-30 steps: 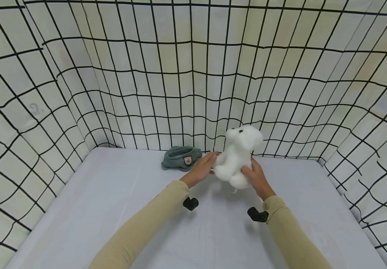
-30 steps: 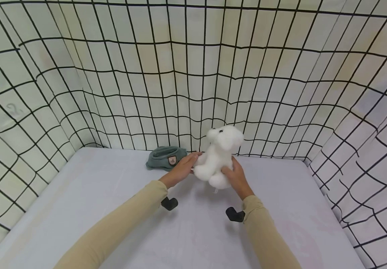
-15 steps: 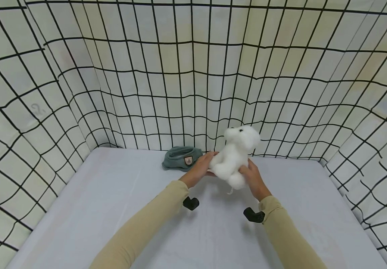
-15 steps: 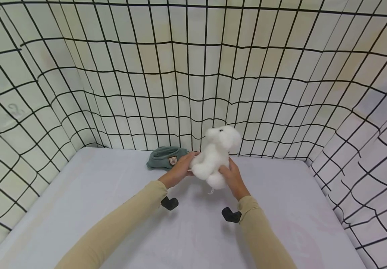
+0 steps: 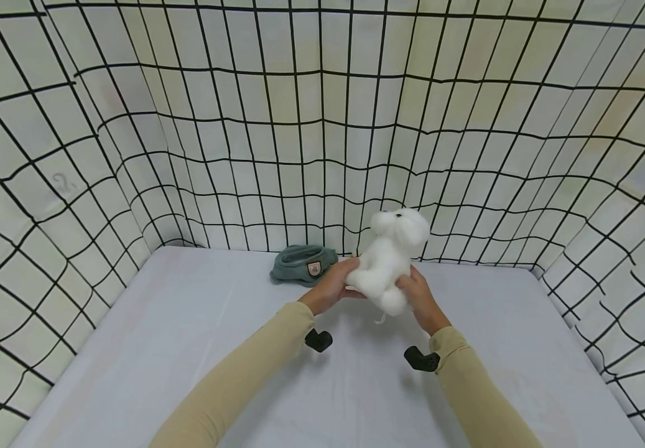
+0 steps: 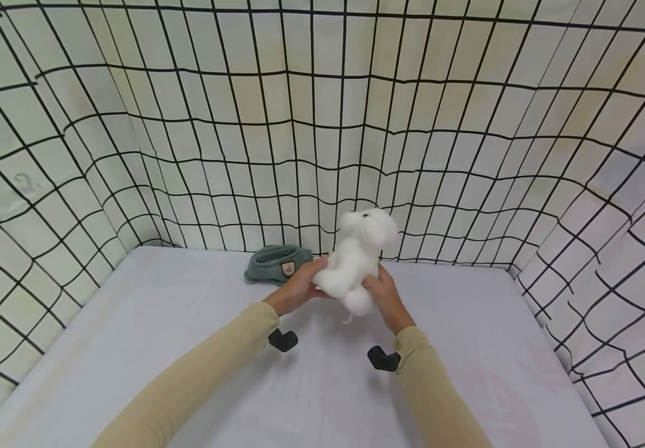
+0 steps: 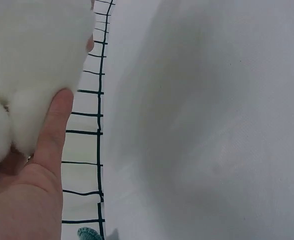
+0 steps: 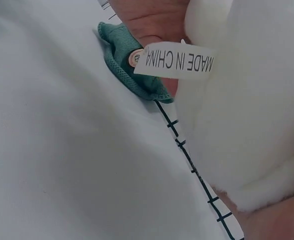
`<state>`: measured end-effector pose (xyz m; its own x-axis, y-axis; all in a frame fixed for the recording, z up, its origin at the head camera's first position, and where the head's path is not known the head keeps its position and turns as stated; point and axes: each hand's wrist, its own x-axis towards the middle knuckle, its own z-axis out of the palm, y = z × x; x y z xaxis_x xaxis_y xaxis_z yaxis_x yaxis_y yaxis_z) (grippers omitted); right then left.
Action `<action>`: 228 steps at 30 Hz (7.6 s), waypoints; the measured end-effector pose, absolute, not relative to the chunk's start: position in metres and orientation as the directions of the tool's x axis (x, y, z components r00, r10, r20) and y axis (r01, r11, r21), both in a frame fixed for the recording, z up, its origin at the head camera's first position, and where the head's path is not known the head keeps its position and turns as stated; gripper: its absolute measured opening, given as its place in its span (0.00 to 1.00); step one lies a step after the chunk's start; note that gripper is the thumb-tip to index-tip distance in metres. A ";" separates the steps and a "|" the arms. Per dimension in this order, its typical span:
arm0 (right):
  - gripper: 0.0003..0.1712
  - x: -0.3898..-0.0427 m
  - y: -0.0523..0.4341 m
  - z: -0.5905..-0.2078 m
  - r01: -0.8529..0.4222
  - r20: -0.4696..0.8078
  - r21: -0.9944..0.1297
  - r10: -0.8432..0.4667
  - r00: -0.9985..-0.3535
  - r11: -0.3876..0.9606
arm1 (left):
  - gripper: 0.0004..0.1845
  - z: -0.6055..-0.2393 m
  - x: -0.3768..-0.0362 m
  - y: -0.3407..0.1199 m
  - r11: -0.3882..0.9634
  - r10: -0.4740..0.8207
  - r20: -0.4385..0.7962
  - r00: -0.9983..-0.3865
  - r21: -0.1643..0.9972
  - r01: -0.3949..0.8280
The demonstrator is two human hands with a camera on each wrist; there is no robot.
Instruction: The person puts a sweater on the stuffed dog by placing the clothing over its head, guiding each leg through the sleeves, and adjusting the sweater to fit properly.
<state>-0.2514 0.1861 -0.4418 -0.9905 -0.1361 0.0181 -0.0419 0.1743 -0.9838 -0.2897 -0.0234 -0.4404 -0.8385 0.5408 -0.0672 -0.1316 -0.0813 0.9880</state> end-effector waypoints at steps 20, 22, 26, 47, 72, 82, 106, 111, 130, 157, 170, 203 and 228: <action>0.13 -0.254 0.196 -0.436 -0.146 0.188 -0.883 0.052 -0.981 0.447 | 0.22 -0.433 -0.289 -0.030 -0.054 0.472 0.031 -0.881 0.999 0.006; 0.15 -0.253 0.197 -0.435 -0.134 0.176 -0.868 0.043 -0.983 0.477 | 0.21 -0.433 -0.290 -0.031 -0.049 0.466 0.034 -0.884 0.999 0.013; 0.24 -0.252 0.197 -0.432 -0.112 0.125 -0.885 -0.001 -0.992 0.453 | 0.20 -0.435 -0.290 -0.032 -0.039 0.456 0.056 -0.888 0.998 0.043; 0.37 -0.248 0.198 -0.438 -0.038 -0.019 -0.941 -0.165 -0.986 0.335 | 0.27 -0.443 -0.294 -0.041 0.222 0.488 0.056 -0.871 0.957 0.186; 0.38 -0.258 0.193 -0.466 0.121 -0.165 -0.923 -0.092 -0.982 0.365 | 0.23 -0.458 -0.300 -0.037 0.359 0.505 0.093 -0.858 0.881 0.307; 0.33 -0.255 0.192 -0.473 0.098 -0.141 -0.919 -0.087 -0.986 0.381 | 0.22 -0.465 -0.296 -0.037 0.372 0.516 0.069 -0.854 0.880 0.296; 0.33 -0.248 0.197 -0.484 -0.040 -0.021 -0.886 -0.127 -0.992 0.462 | 0.29 -0.470 -0.288 -0.040 0.447 0.497 -0.019 -0.868 0.862 0.237; 0.33 -0.246 0.199 -0.485 -0.077 0.021 -0.870 -0.120 -0.993 0.487 | 0.27 -0.467 -0.285 -0.042 0.467 0.494 -0.037 -0.869 0.854 0.229; 0.32 -0.224 0.198 -0.477 -0.070 0.057 -0.865 -0.041 -0.998 0.497 | 0.28 -0.459 -0.266 -0.055 0.439 0.517 -0.044 -0.855 0.871 0.221; 0.18 -0.201 0.174 -0.476 -0.129 0.114 -0.877 -0.059 -0.992 0.462 | 0.27 -0.458 -0.243 -0.081 0.412 0.519 -0.031 -0.854 0.885 0.218; 0.20 -0.200 0.152 -0.476 -0.161 0.136 -0.903 -0.090 -0.987 0.399 | 0.27 -0.456 -0.235 -0.095 0.432 0.486 -0.032 -0.873 0.878 0.209; 0.20 -0.202 0.108 -0.476 -0.205 0.138 -0.911 -0.203 -0.969 0.359 | 0.25 -0.451 -0.229 -0.128 0.501 0.416 0.000 -0.909 0.835 0.229; 0.25 -0.221 0.083 -0.470 -0.225 0.087 -0.882 -0.325 -0.942 0.415 | 0.27 -0.446 -0.241 -0.144 0.594 0.333 0.008 -0.943 0.774 0.217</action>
<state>-0.2212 0.0827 -0.4703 -0.9416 -0.3255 0.0867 -0.2246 0.4148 -0.8818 -0.2412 -0.1440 -0.4457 -0.9429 0.3330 0.0085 0.2169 0.5944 0.7743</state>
